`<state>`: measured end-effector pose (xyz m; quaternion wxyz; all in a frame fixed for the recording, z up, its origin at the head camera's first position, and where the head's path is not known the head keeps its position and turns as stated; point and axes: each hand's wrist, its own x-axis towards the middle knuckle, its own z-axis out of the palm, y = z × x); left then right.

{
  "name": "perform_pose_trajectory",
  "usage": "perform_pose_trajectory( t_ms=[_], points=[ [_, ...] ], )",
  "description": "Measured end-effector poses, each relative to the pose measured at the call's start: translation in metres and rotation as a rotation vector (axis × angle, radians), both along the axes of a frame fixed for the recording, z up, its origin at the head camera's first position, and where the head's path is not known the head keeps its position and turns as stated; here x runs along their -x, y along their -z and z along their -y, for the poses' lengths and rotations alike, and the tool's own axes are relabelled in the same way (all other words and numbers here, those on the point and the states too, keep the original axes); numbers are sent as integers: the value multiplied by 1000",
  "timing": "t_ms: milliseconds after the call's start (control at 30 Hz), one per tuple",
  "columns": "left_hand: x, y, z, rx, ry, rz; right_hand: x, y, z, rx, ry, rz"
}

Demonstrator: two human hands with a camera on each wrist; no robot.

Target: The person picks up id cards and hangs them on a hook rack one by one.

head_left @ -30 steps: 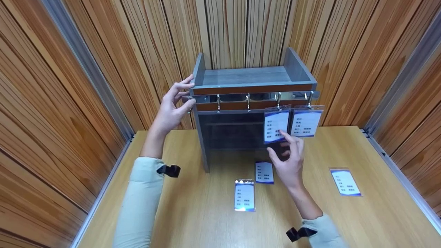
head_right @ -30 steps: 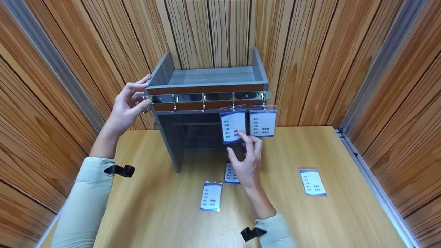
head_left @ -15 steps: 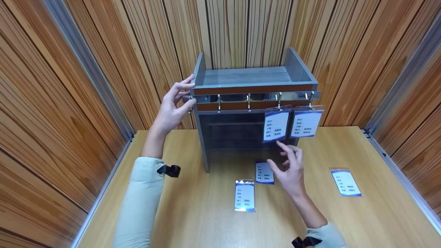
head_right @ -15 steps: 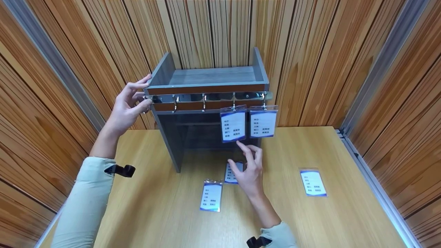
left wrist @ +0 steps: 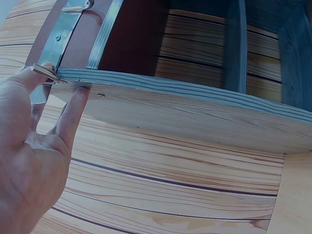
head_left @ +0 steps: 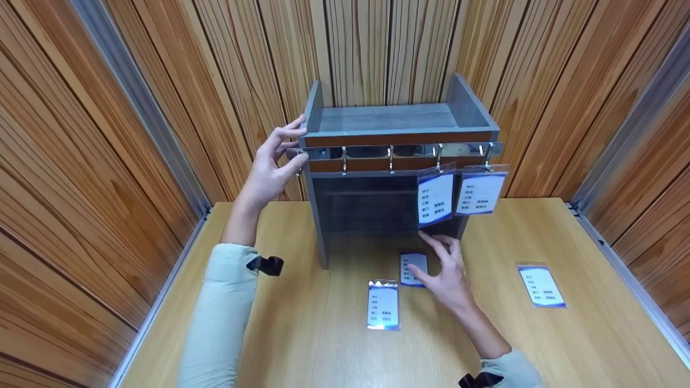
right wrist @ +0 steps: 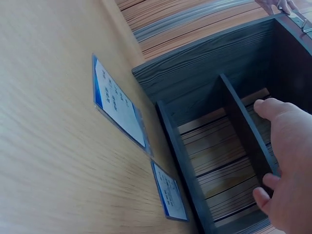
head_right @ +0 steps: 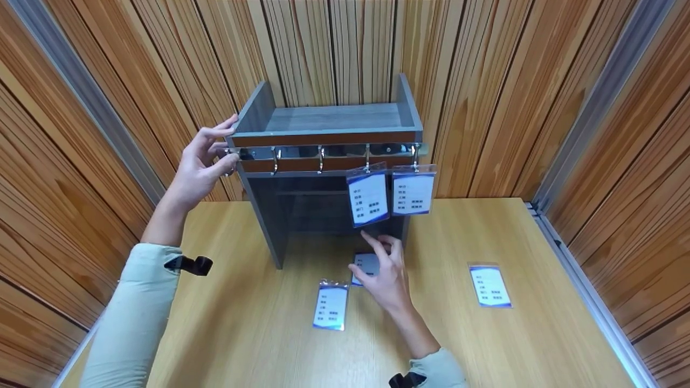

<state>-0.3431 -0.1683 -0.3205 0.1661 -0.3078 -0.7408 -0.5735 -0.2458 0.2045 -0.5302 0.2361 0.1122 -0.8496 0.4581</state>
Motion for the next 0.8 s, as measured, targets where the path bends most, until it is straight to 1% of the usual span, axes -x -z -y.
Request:
perform_pose_trajectory(
  t_ms=[267, 433, 733, 800],
  points=[
    [-1, 0, -1, -15, -2, 2, 6, 9, -1, -43, -22, 114],
    [0, 1, -1, -9, -3, 2, 11, 15, -1, -72, -16, 198],
    [1, 0, -1, 1, 1, -14, 20, 24, 0, -109, 7, 309],
    [1, 1, 0, 0, 0, -11, 22, 27, 0, -119, 11, 316]
  ],
)
